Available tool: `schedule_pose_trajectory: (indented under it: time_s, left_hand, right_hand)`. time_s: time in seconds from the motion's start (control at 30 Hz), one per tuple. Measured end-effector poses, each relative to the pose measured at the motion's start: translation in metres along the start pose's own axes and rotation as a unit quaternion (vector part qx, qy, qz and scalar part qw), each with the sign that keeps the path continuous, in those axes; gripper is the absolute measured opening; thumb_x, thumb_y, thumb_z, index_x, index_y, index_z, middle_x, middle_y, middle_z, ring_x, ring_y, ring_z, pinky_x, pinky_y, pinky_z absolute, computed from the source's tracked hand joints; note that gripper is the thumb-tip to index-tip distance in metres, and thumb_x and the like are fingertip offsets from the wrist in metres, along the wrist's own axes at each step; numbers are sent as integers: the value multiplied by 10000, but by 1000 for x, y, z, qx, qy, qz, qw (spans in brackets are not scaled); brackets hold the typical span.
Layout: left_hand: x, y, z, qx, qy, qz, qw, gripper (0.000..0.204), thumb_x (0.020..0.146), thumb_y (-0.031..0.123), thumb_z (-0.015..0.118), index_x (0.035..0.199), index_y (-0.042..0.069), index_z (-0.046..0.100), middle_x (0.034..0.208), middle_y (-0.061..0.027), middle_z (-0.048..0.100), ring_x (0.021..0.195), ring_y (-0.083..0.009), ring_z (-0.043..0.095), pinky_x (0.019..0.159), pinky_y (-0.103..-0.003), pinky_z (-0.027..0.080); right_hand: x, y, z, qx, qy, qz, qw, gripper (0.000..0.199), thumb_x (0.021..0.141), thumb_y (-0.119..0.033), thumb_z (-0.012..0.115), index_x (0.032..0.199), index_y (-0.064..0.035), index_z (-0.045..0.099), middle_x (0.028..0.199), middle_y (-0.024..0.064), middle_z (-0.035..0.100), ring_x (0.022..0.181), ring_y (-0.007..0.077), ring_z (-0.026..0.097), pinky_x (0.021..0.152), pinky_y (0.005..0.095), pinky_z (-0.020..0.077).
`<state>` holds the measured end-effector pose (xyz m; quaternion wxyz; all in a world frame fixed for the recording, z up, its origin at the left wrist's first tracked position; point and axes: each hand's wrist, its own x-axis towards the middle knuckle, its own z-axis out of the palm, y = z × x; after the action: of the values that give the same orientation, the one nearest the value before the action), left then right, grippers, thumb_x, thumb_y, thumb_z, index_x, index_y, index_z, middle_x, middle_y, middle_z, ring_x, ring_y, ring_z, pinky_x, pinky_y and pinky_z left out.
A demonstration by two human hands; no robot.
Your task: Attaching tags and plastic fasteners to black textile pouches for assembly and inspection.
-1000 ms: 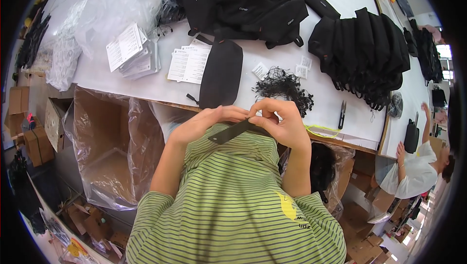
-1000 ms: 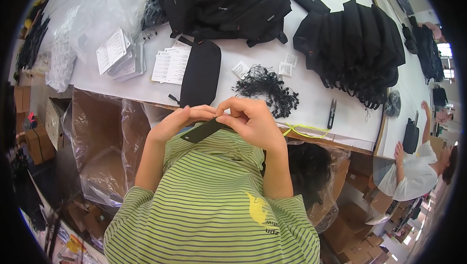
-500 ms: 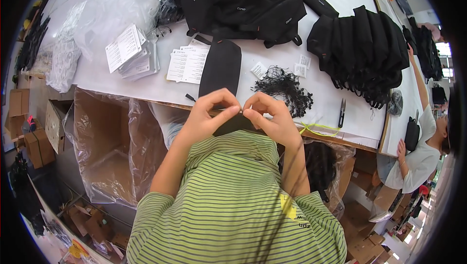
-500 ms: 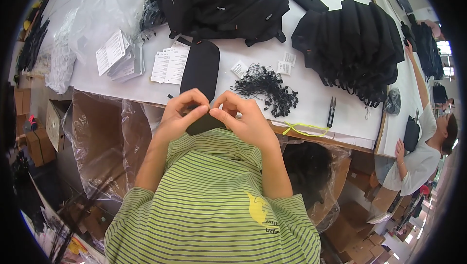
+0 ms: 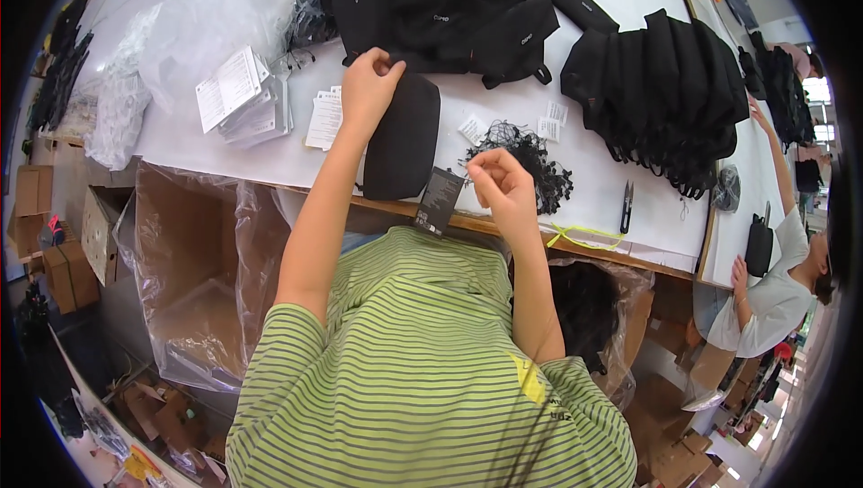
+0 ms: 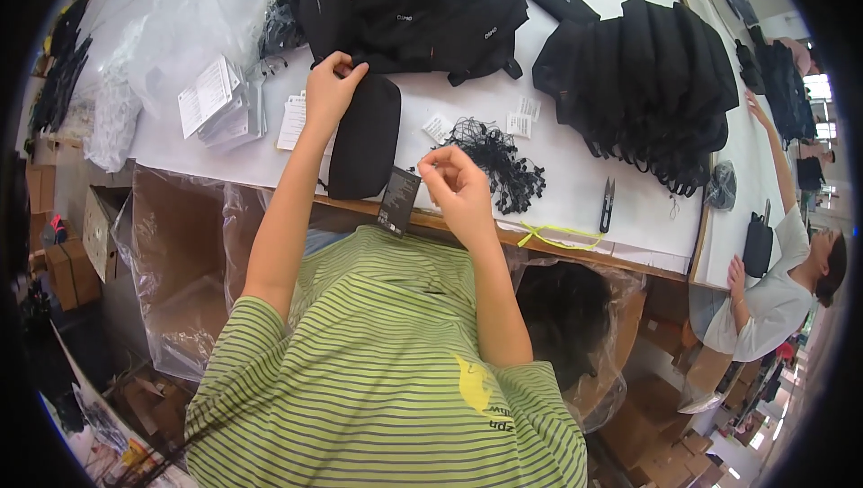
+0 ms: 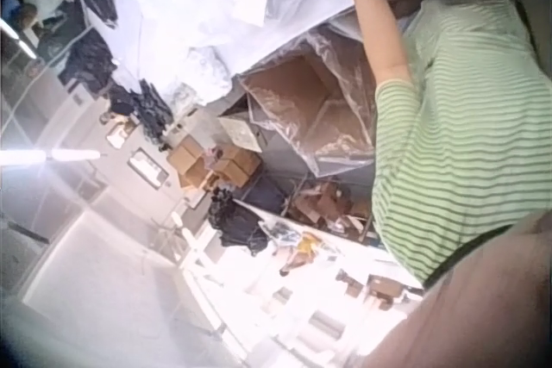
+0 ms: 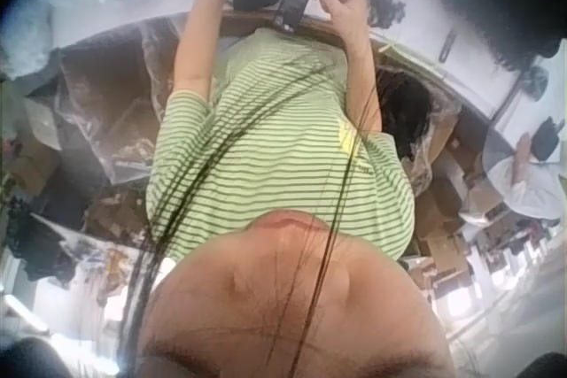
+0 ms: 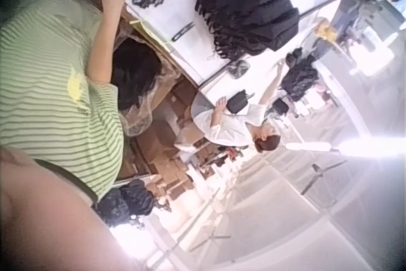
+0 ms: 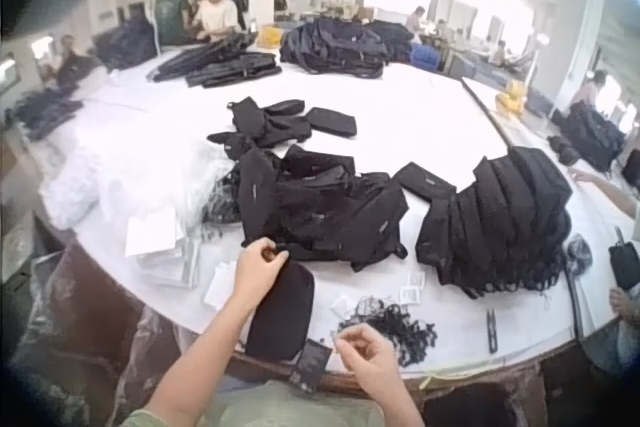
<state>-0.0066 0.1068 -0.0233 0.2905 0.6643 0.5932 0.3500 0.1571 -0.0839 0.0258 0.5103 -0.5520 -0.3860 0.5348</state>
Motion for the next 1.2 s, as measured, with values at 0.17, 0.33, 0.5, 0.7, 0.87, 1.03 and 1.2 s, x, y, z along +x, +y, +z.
schedule_pose_trajectory:
  time_s: [0.17, 0.33, 0.5, 0.7, 0.87, 1.03, 1.2]
  left_hand:
    - [-18, 9, -7, -342, -54, -38, 937, 290, 834, 174, 669, 1024, 5, 530, 787, -81, 650, 666, -119, 558, 633, -247, 452]
    - [-71, 45, -25, -376, -89, 52, 921, 414, 839, 91, 653, 1170, 3, 420, 996, -56, 532, 729, -85, 547, 682, -228, 453]
    - [-106, 54, -29, -32, -255, 204, 945, 181, 725, 97, 712, 876, 63, 616, 940, -125, 444, 909, -283, 506, 804, -367, 437]
    - [-110, 48, -22, -14, -261, 206, 943, 199, 721, 114, 741, 886, 64, 642, 935, -114, 440, 914, -279, 504, 824, -360, 430]
    - [-110, 50, -18, -23, -258, 202, 944, 147, 723, 103, 726, 814, 43, 629, 896, -107, 455, 899, -274, 497, 797, -367, 433]
    - [-108, 55, -24, -136, -225, 129, 956, 127, 747, 101, 712, 830, 35, 642, 820, -80, 475, 880, -255, 496, 767, -333, 423]
    - [-105, 69, -44, -132, -169, 158, 964, 130, 767, 126, 700, 836, 30, 645, 764, -55, 526, 854, -225, 512, 744, -317, 423]
  right_hand:
    - [0, 18, 3, 101, 46, -9, 994, 87, 903, -106, 573, 928, -23, 572, 620, -26, 488, 532, 38, 404, 493, 192, 281]
    - [0, 37, 4, 251, 84, 48, 963, 93, 926, -117, 538, 961, -32, 550, 637, -31, 435, 571, 49, 394, 534, 218, 304]
    - [2, 47, 5, 331, 101, 43, 937, 84, 933, -96, 520, 979, -29, 538, 687, -36, 409, 614, 56, 388, 568, 222, 317]
    - [3, 51, 8, 340, 116, 45, 932, 87, 925, -116, 556, 966, -40, 549, 662, -26, 449, 588, 62, 419, 550, 221, 347]
    - [5, 53, 6, 330, 119, 42, 935, 92, 924, -116, 561, 971, -38, 549, 658, -27, 449, 584, 58, 417, 544, 216, 341]
    - [2, 34, 1, 115, 83, 9, 990, 135, 906, -124, 591, 1001, -28, 580, 609, -35, 498, 533, 40, 431, 498, 207, 328]
    - [-4, -3, 1, -117, 34, -31, 992, 101, 848, -135, 653, 880, -40, 654, 549, -34, 550, 487, 21, 479, 476, 191, 335]
